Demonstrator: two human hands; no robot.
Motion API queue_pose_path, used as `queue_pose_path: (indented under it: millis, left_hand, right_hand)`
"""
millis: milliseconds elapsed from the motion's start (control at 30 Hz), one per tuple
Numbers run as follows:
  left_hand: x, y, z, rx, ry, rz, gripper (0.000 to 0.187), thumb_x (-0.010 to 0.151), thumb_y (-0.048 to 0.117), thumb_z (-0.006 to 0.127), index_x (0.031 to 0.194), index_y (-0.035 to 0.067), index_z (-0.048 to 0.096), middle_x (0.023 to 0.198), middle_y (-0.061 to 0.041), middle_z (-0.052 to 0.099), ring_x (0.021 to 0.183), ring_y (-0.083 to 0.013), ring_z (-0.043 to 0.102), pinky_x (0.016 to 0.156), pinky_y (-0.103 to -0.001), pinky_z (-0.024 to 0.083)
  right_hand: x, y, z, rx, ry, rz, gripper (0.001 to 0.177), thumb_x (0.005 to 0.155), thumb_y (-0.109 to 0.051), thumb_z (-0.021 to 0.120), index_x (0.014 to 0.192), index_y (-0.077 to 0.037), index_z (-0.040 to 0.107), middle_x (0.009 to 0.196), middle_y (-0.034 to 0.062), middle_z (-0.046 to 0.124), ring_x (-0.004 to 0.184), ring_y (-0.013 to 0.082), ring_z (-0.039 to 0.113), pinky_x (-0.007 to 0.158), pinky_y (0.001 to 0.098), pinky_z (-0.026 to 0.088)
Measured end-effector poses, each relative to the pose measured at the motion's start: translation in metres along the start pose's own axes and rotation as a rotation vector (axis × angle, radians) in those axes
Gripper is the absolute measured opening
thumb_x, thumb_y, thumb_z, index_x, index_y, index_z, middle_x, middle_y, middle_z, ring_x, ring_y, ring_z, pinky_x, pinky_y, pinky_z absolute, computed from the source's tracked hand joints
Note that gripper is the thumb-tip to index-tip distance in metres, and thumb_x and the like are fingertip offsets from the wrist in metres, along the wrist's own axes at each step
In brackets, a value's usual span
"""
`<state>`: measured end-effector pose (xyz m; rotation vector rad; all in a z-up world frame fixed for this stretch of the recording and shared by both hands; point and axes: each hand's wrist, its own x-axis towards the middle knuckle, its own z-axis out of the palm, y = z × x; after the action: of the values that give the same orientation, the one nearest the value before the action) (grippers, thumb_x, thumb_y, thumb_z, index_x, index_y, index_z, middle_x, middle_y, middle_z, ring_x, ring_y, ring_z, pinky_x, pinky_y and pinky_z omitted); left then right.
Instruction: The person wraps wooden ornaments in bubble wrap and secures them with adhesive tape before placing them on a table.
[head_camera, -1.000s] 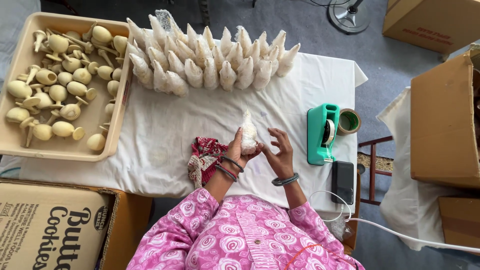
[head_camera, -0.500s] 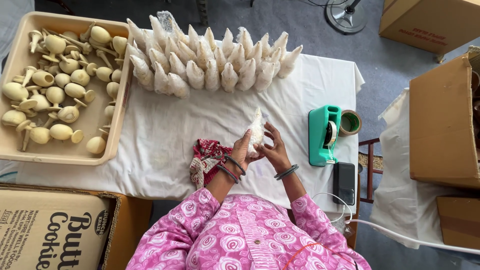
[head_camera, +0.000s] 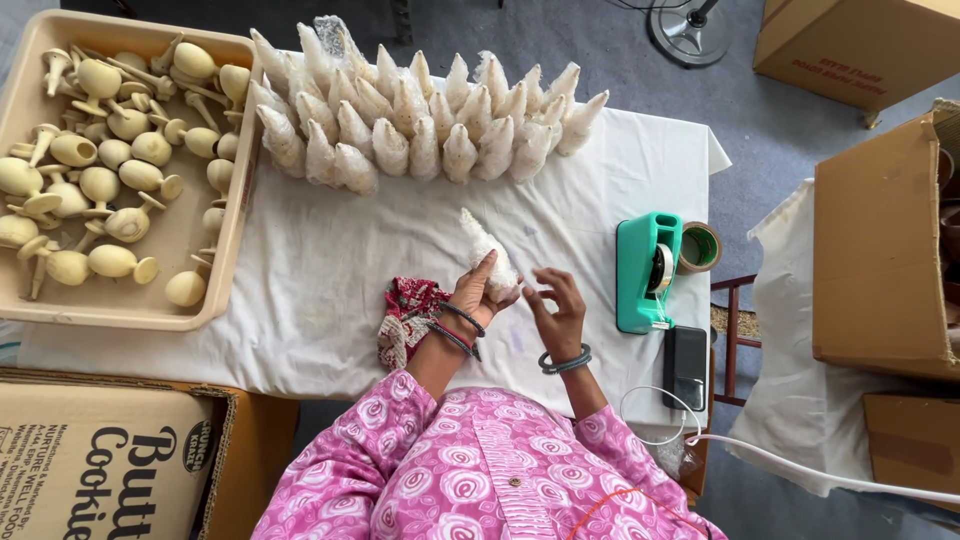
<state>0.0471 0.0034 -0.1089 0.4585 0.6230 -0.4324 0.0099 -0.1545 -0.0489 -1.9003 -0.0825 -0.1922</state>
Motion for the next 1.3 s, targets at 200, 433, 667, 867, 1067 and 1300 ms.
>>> queue_pose_path:
  millis: [200, 433, 667, 867, 1067, 1300]
  left_hand:
    - [0.002, -0.012, -0.004, -0.032, -0.064, 0.019, 0.048, 0.091, 0.04, 0.077, 0.116, 0.005, 0.058, 0.095, -0.016, 0.071, 0.071, -0.0263, 0.069, 0.055, -0.033, 0.056]
    - [0.007, -0.029, -0.002, -0.072, 0.037, 0.22, 0.042, 0.089, 0.033, 0.08, 0.114, 0.009, 0.056, 0.088, -0.003, 0.064, 0.064, -0.0166, 0.061, 0.046, -0.026, 0.045]
    - [0.002, -0.036, 0.006, 0.018, 0.093, 0.481, 0.044, 0.091, 0.024, 0.078, 0.123, 0.009, 0.052, 0.107, 0.001, 0.062, 0.088, -0.0092, 0.059, 0.066, -0.024, 0.052]
    - [0.0, -0.04, 0.014, 0.037, 0.122, 0.489, 0.047, 0.09, 0.021, 0.077, 0.124, 0.008, 0.047, 0.109, -0.001, 0.061, 0.094, -0.0106, 0.061, 0.076, -0.026, 0.057]
    - [0.001, -0.031, 0.005, -0.024, 0.122, 0.408, 0.046, 0.09, 0.018, 0.08, 0.123, 0.01, 0.048, 0.105, 0.0, 0.06, 0.083, -0.0083, 0.057, 0.065, -0.022, 0.052]
    - [0.006, -0.036, -0.003, -0.016, 0.051, 0.41, 0.043, 0.091, 0.015, 0.079, 0.124, 0.01, 0.052, 0.104, 0.001, 0.06, 0.081, -0.0072, 0.056, 0.064, -0.022, 0.052]
  right_hand:
    - [-0.008, -0.024, 0.008, -0.164, 0.031, -0.303, 0.043, 0.079, 0.0, 0.084, 0.12, -0.009, 0.075, 0.116, 0.0082, 0.068, 0.109, 0.0225, 0.068, 0.092, 0.0339, 0.056]
    - [-0.014, -0.026, 0.022, -0.072, 0.02, -0.262, 0.043, 0.084, 0.001, 0.08, 0.125, -0.009, 0.072, 0.122, 0.0117, 0.064, 0.115, 0.0247, 0.066, 0.093, 0.0348, 0.056]
    - [-0.017, -0.036, 0.03, -0.221, 0.059, -0.292, 0.041, 0.083, -0.003, 0.082, 0.123, -0.005, 0.072, 0.118, 0.0114, 0.067, 0.108, 0.0268, 0.064, 0.093, 0.0373, 0.052]
    - [-0.014, -0.028, 0.041, -0.087, 0.125, -0.14, 0.031, 0.082, -0.001, 0.076, 0.113, -0.004, 0.074, 0.114, 0.0105, 0.067, 0.108, 0.0251, 0.066, 0.094, 0.0366, 0.053]
    - [-0.006, -0.053, 0.039, -0.235, 0.126, -0.146, 0.032, 0.08, -0.005, 0.08, 0.111, -0.004, 0.071, 0.108, 0.0084, 0.07, 0.102, 0.0254, 0.066, 0.086, 0.0372, 0.052]
    - [-0.008, -0.042, 0.036, -0.379, 0.11, -0.38, 0.028, 0.08, -0.005, 0.081, 0.106, -0.008, 0.069, 0.11, 0.0073, 0.069, 0.102, 0.0292, 0.065, 0.086, 0.0392, 0.053]
